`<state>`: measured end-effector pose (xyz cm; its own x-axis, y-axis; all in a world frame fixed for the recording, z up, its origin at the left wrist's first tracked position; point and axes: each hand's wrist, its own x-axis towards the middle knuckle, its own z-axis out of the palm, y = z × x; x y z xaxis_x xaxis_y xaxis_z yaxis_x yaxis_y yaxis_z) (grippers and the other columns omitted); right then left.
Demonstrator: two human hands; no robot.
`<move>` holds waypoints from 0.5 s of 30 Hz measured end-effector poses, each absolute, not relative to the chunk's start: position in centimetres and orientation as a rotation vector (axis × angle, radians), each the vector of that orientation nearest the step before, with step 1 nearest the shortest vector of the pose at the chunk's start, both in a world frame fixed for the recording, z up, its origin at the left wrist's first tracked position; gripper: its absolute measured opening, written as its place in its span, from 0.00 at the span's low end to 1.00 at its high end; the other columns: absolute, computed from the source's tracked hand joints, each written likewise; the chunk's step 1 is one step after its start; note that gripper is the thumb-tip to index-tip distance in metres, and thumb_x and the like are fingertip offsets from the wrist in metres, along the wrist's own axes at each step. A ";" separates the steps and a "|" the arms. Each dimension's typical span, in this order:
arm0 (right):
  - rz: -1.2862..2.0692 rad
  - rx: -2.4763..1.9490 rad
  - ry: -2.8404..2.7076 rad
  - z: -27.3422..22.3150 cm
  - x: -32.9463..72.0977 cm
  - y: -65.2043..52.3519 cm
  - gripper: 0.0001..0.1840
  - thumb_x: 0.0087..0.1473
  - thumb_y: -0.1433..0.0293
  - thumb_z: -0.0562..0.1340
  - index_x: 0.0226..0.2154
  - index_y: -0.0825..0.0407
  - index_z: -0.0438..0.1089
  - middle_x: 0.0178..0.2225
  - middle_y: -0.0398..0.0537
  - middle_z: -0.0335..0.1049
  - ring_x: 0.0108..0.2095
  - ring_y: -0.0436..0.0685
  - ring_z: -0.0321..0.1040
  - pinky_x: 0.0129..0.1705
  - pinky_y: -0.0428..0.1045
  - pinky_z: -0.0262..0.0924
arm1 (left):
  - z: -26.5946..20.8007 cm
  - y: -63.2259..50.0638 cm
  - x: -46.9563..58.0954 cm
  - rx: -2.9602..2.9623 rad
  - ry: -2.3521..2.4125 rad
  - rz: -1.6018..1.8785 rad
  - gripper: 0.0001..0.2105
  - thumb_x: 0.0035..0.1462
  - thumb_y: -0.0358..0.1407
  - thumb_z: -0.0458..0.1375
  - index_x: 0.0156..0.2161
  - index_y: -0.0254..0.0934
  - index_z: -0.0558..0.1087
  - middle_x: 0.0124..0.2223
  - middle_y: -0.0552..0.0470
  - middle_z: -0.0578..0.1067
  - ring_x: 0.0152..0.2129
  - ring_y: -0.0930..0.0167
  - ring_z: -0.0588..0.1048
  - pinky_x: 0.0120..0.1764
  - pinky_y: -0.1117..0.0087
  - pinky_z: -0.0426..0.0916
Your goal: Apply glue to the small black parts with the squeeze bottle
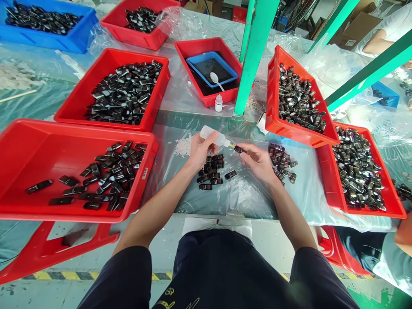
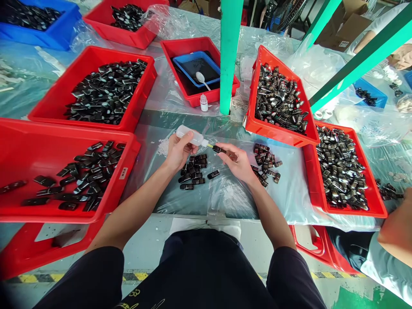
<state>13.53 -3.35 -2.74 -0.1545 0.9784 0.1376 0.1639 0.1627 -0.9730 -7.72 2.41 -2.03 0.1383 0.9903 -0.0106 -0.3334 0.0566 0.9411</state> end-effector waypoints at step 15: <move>0.786 -1.240 -1.557 -3.0 13.1 -3.8 0.18 0.61 0.60 0.69 0.51 0.48 0.82 0.43 0.48 0.83 0.28 0.50 0.66 0.28 0.48 0.61 | -2.6 2.3 -7.8 0.952 0.862 1.251 0.25 0.48 0.58 0.73 0.30 0.36 0.77 0.20 0.56 0.69 0.15 0.76 0.66 0.19 0.73 0.57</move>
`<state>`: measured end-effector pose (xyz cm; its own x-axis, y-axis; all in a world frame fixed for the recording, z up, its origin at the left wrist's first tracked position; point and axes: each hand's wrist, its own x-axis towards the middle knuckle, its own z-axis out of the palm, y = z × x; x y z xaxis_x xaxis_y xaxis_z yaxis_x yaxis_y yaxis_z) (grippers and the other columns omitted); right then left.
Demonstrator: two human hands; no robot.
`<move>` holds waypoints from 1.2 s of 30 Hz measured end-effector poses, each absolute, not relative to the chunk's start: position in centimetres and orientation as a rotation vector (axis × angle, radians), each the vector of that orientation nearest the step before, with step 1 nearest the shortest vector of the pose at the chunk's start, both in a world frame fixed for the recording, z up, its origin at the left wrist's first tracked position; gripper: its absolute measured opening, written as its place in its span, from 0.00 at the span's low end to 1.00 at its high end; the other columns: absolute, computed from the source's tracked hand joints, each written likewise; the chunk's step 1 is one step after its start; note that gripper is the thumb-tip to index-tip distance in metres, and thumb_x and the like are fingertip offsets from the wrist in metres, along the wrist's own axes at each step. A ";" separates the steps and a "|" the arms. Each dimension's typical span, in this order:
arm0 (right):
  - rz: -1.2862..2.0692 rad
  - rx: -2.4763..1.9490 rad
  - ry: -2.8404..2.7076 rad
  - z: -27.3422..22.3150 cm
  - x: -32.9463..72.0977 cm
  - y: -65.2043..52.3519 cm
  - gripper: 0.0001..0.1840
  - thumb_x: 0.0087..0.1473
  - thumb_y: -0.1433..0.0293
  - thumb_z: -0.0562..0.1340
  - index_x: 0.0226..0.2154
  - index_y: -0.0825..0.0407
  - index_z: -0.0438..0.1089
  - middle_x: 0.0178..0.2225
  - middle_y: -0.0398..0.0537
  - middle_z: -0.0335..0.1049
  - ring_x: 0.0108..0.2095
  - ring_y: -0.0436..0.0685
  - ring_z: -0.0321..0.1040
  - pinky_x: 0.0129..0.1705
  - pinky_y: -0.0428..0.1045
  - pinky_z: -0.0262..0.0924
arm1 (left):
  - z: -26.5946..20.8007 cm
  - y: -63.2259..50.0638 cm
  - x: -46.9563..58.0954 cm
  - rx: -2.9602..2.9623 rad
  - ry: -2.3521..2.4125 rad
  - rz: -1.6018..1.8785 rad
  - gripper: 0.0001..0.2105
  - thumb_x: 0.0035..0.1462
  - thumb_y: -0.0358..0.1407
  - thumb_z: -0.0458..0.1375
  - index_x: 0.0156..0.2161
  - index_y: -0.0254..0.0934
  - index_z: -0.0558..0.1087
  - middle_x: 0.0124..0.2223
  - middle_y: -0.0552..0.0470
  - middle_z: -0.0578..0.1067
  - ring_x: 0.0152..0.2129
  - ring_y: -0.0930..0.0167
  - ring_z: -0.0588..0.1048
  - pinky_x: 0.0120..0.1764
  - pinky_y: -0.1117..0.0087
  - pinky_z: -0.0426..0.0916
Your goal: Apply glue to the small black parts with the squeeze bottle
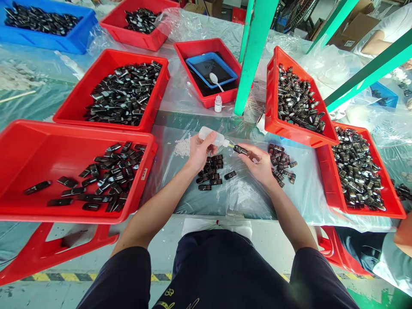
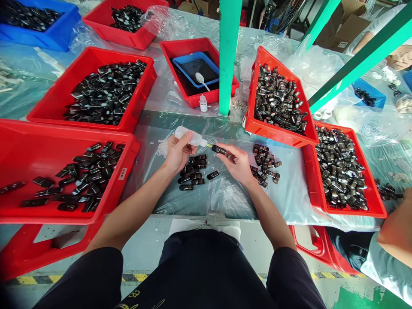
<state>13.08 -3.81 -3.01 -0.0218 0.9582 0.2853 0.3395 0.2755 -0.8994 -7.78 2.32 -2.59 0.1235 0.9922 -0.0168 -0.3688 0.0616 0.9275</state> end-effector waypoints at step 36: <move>0.761 -1.303 -1.624 -3.0 12.9 -3.8 0.20 0.64 0.53 0.67 0.47 0.50 0.82 0.41 0.51 0.83 0.27 0.51 0.65 0.28 0.49 0.58 | -1.9 2.0 -7.4 0.939 0.904 1.230 0.24 0.45 0.58 0.73 0.29 0.37 0.75 0.20 0.56 0.68 0.15 0.75 0.66 0.20 0.70 0.56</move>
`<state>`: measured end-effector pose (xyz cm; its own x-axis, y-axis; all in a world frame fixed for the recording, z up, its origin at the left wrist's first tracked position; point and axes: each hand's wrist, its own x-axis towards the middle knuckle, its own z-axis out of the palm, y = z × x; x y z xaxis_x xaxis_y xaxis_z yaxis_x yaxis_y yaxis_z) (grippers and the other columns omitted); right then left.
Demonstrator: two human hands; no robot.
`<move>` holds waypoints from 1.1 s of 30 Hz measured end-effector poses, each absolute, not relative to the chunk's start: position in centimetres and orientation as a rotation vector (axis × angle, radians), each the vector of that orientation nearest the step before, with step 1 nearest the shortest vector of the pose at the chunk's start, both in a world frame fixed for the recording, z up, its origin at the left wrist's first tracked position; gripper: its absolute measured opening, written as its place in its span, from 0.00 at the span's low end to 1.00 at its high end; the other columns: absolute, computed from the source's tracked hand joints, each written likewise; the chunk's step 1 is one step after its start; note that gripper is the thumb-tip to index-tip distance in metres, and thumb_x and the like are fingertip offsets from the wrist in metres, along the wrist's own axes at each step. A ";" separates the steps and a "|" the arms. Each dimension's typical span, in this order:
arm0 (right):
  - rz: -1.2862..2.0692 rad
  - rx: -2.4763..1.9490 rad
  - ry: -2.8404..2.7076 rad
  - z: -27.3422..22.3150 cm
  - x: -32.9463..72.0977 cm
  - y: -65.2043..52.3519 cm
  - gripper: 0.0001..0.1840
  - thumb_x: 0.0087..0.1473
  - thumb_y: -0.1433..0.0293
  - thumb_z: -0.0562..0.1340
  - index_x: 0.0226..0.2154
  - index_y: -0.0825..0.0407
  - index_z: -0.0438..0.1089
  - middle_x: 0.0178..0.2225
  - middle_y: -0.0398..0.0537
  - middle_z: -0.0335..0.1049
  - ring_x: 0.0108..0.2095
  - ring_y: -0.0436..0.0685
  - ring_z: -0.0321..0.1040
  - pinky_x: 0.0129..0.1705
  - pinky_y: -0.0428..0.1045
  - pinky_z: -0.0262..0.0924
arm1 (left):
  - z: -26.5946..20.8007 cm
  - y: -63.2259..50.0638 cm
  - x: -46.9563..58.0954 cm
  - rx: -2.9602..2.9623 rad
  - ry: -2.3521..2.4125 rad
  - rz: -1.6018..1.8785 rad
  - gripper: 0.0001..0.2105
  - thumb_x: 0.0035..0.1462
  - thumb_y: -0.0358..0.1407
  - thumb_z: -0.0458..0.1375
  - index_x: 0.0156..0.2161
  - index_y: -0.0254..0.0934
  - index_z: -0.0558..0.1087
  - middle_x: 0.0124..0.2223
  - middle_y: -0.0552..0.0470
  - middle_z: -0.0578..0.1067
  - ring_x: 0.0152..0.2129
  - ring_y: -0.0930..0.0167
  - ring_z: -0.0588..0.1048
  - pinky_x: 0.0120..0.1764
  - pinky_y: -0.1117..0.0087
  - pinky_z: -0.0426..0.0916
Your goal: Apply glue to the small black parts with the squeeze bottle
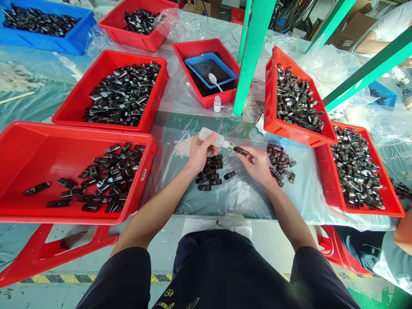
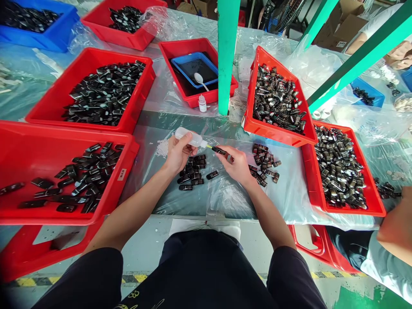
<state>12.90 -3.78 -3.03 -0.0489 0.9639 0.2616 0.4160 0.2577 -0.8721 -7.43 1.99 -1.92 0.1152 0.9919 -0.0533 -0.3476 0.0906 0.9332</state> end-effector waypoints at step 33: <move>0.724 -1.312 -1.797 -3.5 13.4 -3.5 0.27 0.68 0.48 0.62 0.52 0.52 0.80 0.31 0.46 0.74 0.28 0.53 0.63 0.35 0.50 0.62 | -2.6 2.4 -7.6 0.981 0.901 1.264 0.24 0.47 0.57 0.73 0.29 0.37 0.75 0.20 0.55 0.70 0.15 0.75 0.66 0.20 0.70 0.58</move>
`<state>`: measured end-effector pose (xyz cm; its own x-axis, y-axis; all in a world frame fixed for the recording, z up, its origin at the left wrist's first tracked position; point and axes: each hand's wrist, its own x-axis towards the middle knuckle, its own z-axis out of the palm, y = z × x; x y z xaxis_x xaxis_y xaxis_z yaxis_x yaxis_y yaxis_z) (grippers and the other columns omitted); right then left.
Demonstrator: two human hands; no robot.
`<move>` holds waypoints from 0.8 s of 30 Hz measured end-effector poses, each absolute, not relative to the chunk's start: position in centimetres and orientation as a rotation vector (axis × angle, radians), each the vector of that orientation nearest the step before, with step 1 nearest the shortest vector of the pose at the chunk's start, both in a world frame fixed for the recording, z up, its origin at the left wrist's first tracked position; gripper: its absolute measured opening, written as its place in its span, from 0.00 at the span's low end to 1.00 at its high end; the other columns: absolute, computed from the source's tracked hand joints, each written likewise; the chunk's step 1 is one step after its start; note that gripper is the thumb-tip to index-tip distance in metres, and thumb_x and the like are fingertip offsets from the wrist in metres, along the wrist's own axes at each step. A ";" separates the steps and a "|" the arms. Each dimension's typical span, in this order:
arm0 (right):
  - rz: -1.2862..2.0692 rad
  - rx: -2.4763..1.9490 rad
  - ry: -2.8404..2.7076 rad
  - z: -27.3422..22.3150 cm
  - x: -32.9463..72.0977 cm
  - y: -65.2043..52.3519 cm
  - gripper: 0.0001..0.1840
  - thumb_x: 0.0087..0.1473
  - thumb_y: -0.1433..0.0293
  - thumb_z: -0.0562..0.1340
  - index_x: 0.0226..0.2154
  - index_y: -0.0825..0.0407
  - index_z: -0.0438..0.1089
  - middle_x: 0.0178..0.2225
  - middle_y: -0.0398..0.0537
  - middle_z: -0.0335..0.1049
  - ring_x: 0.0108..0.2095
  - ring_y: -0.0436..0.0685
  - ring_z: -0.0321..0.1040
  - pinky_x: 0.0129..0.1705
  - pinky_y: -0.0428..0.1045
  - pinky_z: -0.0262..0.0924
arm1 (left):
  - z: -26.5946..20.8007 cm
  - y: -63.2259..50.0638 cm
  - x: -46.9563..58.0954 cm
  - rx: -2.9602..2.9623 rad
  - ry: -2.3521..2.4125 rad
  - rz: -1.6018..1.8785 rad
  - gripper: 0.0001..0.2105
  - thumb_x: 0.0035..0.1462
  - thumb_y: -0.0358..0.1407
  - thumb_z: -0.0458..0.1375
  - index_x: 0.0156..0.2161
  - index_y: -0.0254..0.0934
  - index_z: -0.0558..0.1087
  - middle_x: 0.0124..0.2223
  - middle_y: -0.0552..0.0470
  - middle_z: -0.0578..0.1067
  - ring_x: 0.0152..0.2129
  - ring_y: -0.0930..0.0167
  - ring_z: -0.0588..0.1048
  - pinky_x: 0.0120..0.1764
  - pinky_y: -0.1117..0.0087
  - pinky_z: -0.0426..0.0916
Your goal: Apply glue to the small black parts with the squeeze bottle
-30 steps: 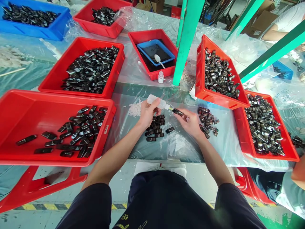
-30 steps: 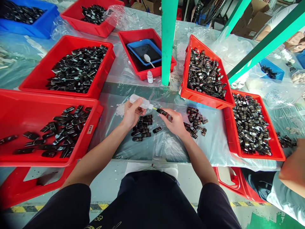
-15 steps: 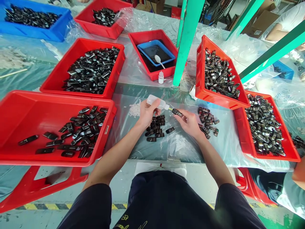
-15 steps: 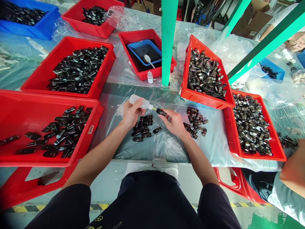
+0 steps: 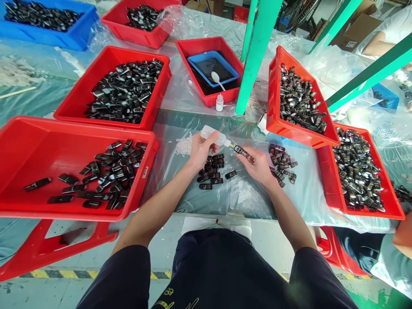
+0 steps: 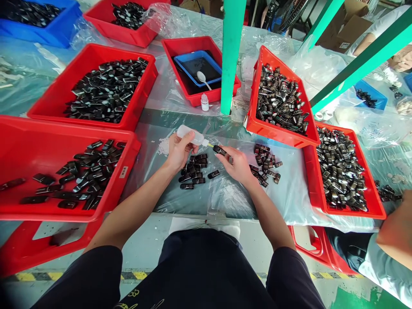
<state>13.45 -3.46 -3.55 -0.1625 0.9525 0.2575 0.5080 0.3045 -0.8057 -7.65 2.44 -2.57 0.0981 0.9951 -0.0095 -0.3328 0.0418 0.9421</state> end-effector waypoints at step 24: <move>0.475 -1.310 -2.544 -5.0 9.8 -4.7 0.17 0.75 0.62 0.58 0.57 0.47 0.77 0.45 0.51 0.82 0.44 0.58 0.79 0.42 0.50 0.67 | -1.8 2.8 -7.7 0.717 0.889 1.347 0.22 0.53 0.53 0.72 0.25 0.38 0.71 0.19 0.58 0.66 0.14 0.78 0.64 0.19 0.73 0.56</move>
